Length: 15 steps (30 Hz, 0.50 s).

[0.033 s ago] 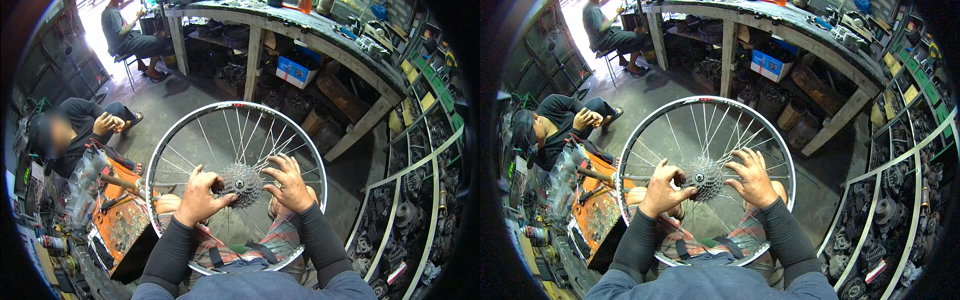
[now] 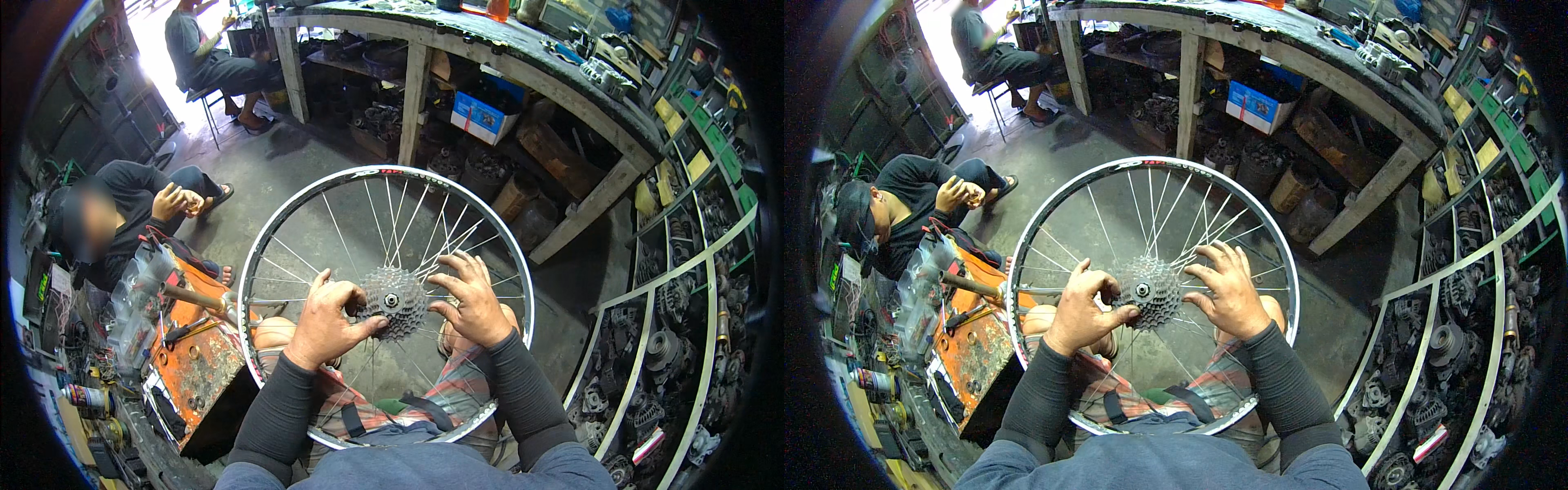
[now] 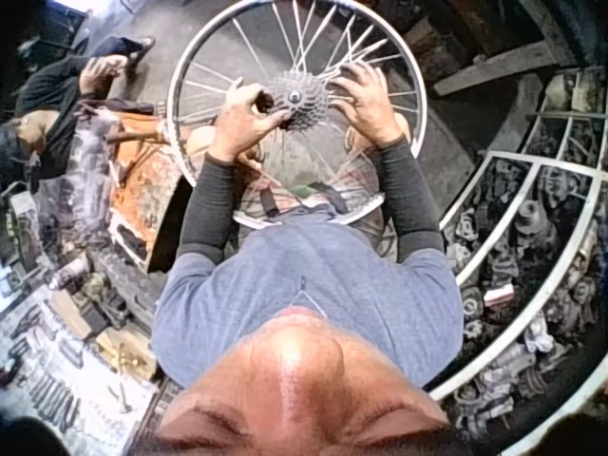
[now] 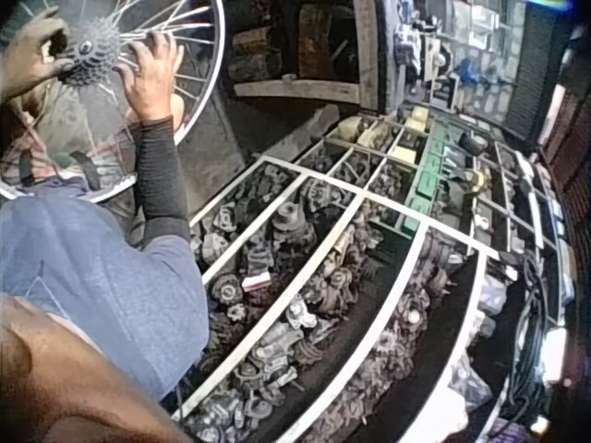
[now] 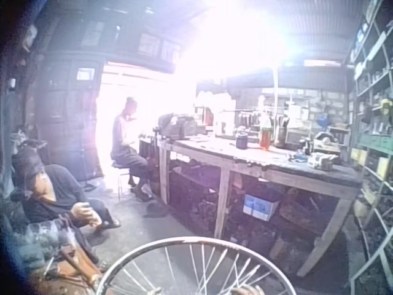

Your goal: The person sits on the floor and uses a metal file to scrape grease and dirt from the bicycle chain on a wheel. They repeatedly rotate the cassette and file different sections of the chain, occasionally flipping the wheel to access the other side.

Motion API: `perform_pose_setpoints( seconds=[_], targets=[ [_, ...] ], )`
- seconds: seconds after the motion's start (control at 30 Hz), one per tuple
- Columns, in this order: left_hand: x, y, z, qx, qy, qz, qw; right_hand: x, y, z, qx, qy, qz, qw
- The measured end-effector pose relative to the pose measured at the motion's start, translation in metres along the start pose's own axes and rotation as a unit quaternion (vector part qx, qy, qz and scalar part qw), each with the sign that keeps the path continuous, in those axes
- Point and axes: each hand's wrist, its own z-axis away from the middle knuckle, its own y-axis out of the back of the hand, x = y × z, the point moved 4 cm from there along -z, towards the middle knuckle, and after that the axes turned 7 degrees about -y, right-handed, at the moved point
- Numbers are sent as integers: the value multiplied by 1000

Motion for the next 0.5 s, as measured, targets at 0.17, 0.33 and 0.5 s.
perform_pose_setpoints(
  seconds=[0.17, 0.33, 0.5],
  targets=[
    [1, 1, 0, -8, 5, 4, 1000, -1, 3, -1, -1, 6, -11, 1000],
    [10, 7, -12, 40, 26, 39, 998, 7, 4, -6, -16, 23, -7, 1000],
    [16, 7, -11, -16, -51, -101, 993, -12, 8, -6, -41, 27, 11, 999]
  ],
)
